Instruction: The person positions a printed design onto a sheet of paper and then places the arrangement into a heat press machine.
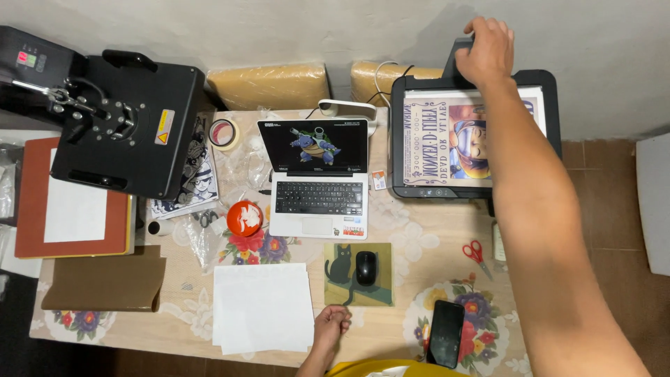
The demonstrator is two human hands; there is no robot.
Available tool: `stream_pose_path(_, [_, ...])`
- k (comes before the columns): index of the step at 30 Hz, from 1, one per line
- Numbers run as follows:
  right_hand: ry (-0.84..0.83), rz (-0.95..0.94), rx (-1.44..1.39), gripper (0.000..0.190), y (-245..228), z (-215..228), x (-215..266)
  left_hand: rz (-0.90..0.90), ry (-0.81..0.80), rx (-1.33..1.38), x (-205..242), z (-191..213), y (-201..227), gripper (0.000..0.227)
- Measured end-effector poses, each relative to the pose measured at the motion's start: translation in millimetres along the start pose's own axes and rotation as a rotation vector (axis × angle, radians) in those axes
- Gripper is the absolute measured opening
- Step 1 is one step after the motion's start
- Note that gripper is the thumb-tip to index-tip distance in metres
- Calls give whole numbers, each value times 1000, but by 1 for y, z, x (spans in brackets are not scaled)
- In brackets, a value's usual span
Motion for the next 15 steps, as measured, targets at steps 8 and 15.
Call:
stream_pose_path(8, [-56,22,24,38,-9,6,22,-7,-55,-4,1,-13,4,16])
stream_pose_path(15, [-664,-241,91,62,-34,-2,49,-26,-16,-7,3,-6,0,19])
Point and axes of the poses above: each hand's wrist, its own x-axis away from the middle knuckle, its own z-axis out of the back of the hand, y = z × x, the point moved 3 cm from there along -x, towards the middle knuckle, and after that the axes turned 9 degrees about y, right-handed, at the moved point
